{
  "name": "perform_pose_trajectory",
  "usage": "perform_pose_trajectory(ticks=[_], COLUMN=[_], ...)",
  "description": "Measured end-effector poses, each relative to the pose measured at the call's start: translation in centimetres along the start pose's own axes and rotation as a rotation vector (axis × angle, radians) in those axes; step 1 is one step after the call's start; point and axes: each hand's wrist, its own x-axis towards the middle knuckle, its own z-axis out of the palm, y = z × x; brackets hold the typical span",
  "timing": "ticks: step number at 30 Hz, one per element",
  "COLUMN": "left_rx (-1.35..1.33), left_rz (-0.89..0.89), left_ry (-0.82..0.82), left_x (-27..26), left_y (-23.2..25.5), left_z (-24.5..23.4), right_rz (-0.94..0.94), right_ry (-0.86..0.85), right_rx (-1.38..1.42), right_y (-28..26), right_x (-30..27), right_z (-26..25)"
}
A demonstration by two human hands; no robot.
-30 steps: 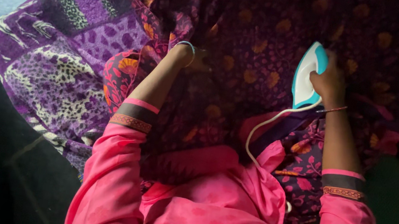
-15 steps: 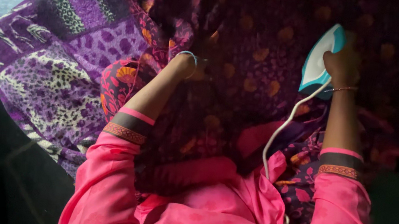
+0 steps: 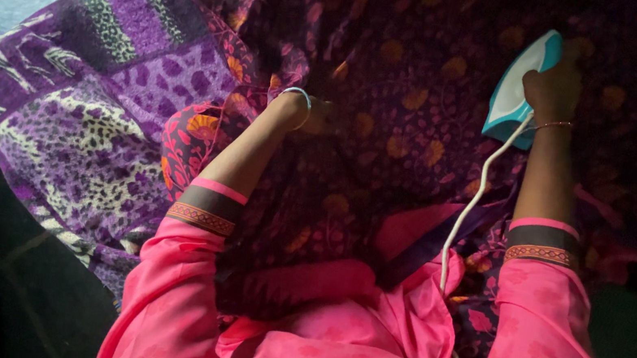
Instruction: The person irons a large purple patterned cloth laid out on the floor. They use a blue and white electric iron, moving it back and forth over the fabric while smoothing it with their left hand to remove wrinkles.
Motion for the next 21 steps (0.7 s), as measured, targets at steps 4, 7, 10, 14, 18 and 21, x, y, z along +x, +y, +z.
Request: perform_pose_trajectory(ticks=[4,7,10,14,18,21], left_rx=[-0.052,-0.07,-0.054,-0.038,0.078,0.045], left_rz=[0.004,-0.109,-0.138,-0.133,-0.011,-0.079], left_ry=[-0.036,-0.094,-0.066,-0.009,0.056,0.095], left_x=[-0.9,-1.4,-0.9,1.2,3.0,1.9], left_y=[0.5,1.2,0.9,-1.2,-2.7,-2.2], left_z=[-0.9,-1.8,-1.7,0.4,1.7,1.4], right_rz=[-0.019,-0.059,0.046,0.057,-0.038,0.103], right_ry=[-0.004,0.013,-0.026,-0.016,0.069,0.099], right_rx=[0.003,0.029,0.017,0.042,0.131,0.189], right_y=[-0.4,-0.4,-0.9,-0.3,2.3,4.0], right_x=[-1.8,-4.4,-7.3,-10.6,-13.2,-14.4], right_z=[-0.6,-1.5,-2.6,-3.2,-3.2,-2.8])
